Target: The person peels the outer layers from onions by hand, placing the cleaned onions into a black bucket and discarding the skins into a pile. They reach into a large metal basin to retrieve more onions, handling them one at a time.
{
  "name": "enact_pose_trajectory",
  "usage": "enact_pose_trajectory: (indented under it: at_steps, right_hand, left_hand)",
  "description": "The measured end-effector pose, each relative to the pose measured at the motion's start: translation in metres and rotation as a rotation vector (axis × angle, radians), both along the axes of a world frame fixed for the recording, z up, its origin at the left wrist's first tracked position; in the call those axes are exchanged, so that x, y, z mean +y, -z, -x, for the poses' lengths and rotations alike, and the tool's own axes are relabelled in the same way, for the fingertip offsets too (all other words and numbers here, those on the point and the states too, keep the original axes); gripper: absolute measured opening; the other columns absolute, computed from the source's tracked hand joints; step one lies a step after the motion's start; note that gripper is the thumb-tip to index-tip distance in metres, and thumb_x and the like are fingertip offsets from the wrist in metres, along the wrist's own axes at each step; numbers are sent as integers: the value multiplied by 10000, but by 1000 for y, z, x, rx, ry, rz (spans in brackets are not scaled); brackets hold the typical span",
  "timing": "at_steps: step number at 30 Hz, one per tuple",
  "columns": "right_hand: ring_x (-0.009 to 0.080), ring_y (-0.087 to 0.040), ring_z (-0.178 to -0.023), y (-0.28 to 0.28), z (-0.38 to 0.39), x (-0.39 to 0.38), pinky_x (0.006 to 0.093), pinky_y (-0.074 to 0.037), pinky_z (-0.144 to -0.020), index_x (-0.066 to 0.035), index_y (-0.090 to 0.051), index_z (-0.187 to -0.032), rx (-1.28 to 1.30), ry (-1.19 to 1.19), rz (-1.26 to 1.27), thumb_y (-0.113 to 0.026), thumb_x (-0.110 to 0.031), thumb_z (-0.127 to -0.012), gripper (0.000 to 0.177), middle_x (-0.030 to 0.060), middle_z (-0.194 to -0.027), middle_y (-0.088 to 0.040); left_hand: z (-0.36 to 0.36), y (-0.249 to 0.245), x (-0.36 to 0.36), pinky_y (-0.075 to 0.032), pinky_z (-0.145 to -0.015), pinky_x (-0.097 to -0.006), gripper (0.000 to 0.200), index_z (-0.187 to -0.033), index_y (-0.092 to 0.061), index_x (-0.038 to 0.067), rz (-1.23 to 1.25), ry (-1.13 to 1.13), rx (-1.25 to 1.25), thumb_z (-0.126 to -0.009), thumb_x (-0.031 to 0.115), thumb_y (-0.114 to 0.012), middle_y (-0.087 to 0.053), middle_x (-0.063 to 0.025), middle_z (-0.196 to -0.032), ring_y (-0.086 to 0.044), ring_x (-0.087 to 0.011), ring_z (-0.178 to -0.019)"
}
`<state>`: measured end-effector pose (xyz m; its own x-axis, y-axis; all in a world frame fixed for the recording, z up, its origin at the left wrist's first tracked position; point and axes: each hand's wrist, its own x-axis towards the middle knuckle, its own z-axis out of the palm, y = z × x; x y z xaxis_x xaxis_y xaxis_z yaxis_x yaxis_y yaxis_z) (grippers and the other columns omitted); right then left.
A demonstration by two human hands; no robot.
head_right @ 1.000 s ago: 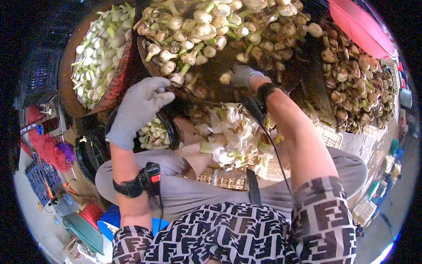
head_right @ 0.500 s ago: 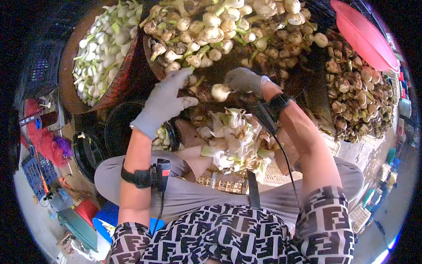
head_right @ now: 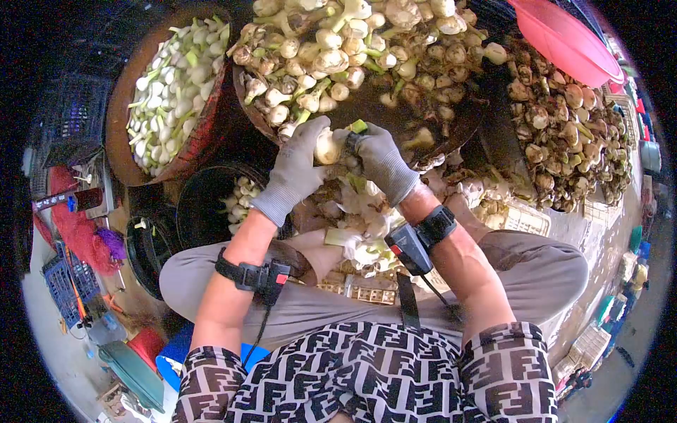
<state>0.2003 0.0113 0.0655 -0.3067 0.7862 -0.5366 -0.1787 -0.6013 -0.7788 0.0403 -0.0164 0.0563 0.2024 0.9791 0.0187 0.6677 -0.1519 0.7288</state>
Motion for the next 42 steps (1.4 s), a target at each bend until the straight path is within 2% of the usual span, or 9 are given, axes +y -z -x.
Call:
enact_pose_trajectory:
  at_steps: [12,17,20,24,27,30,32,36,42]
  right_hand:
    - [110,-570,-631,2,-11,1,229,-468,-539,20,-571,-958,115,-63,-27,-549,-44,-780,190,41,-790,-609]
    - [153,-596,-705,10,-15,1,265,-489,-622,-18,-607,-937,-128,-158,-172,-613,-37,-739,199,42,-817,-626]
    - [202,-602,-741,44,-21,6,284,-483,-678,-63,-635,-938,-543,-348,-827,-644,-42,-725,214,53,-828,-637]
    - [184,-601,-769,38,-9,0,279,-469,-740,-59,-631,-974,-519,-144,-790,-687,-63,-716,264,46,-857,-648]
    - [110,-581,-775,12,-5,-3,255,-466,-748,-17,-614,-990,-44,-111,-126,-710,-76,-713,299,19,-889,-642]
    - [57,-555,-776,13,-20,-7,230,-465,-724,5,-599,-1009,-127,-345,-661,-685,-63,-737,293,2,-905,-631]
    - [59,-556,-763,-8,-14,-14,228,-466,-703,-3,-602,-1004,-71,-304,-491,-665,-58,-747,270,2,-890,-632]
    - [54,-550,-754,-5,-19,-11,224,-461,-675,-8,-605,-984,-323,-370,-901,-637,-49,-756,234,5,-877,-635]
    - [90,-567,-777,-19,-20,-13,220,-452,-696,3,-556,-1009,-182,-396,-450,-624,-68,-764,265,32,-886,-625]
  left_hand:
    - [8,-13,3,-447,-847,-288,539,-1138,-492,13,295,-46,-212,-692,184,-742,-611,-94,-938,-582,-215,-912]
    - [11,-7,4,-428,-475,-196,415,-1011,-554,61,710,-275,-1095,-858,446,-521,-614,-34,-747,-560,-91,-592]
    - [9,-6,2,-375,-400,-164,469,-912,-546,119,832,-402,-1335,-848,570,-437,-591,-8,-674,-524,-83,-531]
    - [5,-9,7,-377,-407,-169,474,-1048,-546,75,642,-294,-876,-899,495,-387,-604,-16,-746,-516,-73,-538]
    - [6,6,1,-409,-433,-195,441,-1037,-567,57,453,-405,-752,-925,428,-356,-607,-19,-871,-542,-73,-576]
    - [5,-16,6,-452,-483,-212,445,-987,-593,39,702,-644,-1013,-925,412,-358,-608,-31,-912,-573,-76,-654]
    - [11,-37,8,-479,-607,-225,492,-993,-601,13,845,-618,-987,-901,449,-393,-621,-55,-916,-585,-86,-748]
    - [22,21,12,-455,-711,-230,461,-1024,-609,-1,399,-501,-924,-865,417,-496,-640,-50,-904,-578,-89,-775]
    - [23,12,13,-440,-733,-214,270,-1013,-610,-31,478,-448,-991,-834,171,-595,-640,-50,-891,-569,-86,-792]
